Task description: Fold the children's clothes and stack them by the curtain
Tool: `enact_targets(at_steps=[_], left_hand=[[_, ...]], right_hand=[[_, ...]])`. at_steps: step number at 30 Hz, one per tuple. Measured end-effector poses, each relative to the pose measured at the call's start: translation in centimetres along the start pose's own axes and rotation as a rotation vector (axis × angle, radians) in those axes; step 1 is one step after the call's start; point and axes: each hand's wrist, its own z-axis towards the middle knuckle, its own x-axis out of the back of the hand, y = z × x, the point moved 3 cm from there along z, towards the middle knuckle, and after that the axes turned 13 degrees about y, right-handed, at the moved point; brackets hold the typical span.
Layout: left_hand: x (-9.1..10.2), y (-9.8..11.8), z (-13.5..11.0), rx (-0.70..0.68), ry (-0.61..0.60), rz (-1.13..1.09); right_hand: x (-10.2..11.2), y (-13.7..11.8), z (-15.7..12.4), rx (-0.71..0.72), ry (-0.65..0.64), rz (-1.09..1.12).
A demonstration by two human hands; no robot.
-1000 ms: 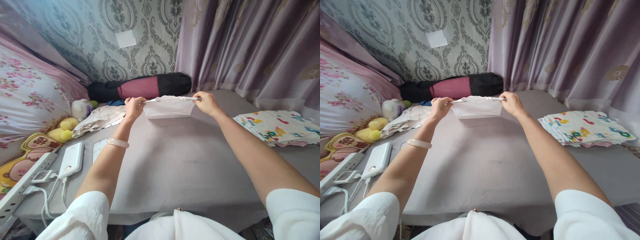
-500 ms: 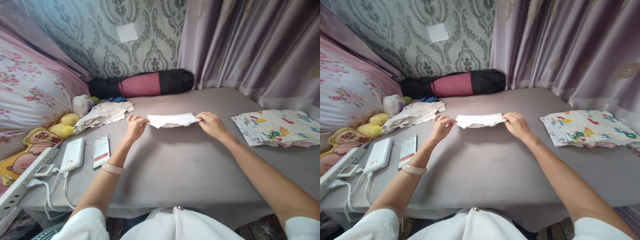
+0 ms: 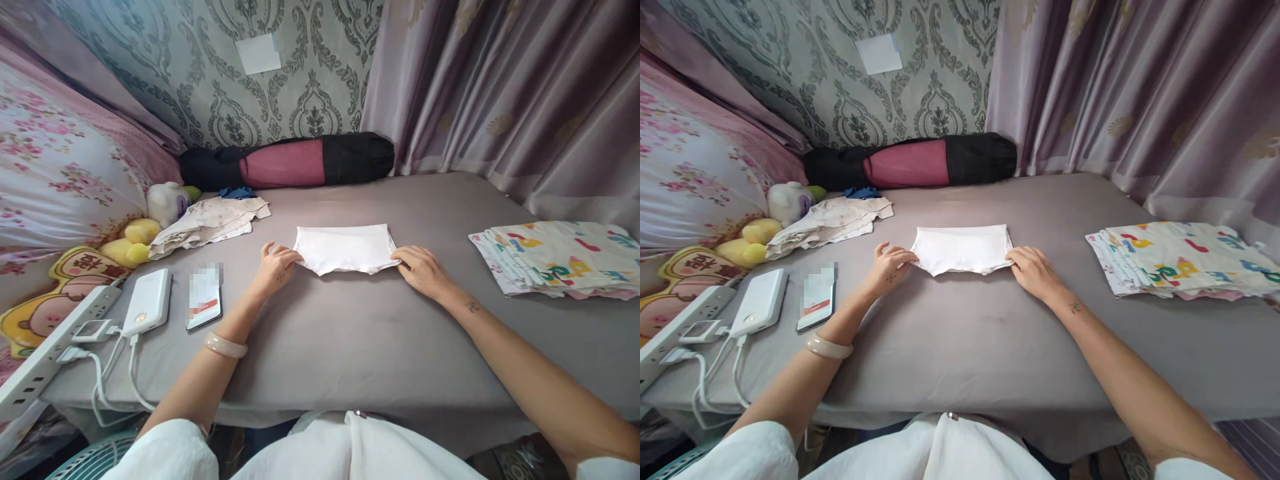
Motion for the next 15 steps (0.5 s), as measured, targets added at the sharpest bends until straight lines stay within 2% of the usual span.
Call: enact_targets(at_steps=[8, 12, 15], left_hand=[[0.7, 0.8, -0.7, -0.03, -0.101, 0.025], [1.4, 1.3, -0.2, -0.005, -0.14, -0.002], [1.2, 1.7, 0.8, 0.031, -0.142, 0.033]], right_hand=[[0.1, -0.5, -0.9, 0.01, -0.113, 0.007], [0.7, -1.0, 0.0, -0.044, -0.172, -0.02], [0.5, -1.4, 1.4, -0.109, -0.222, -0.077]])
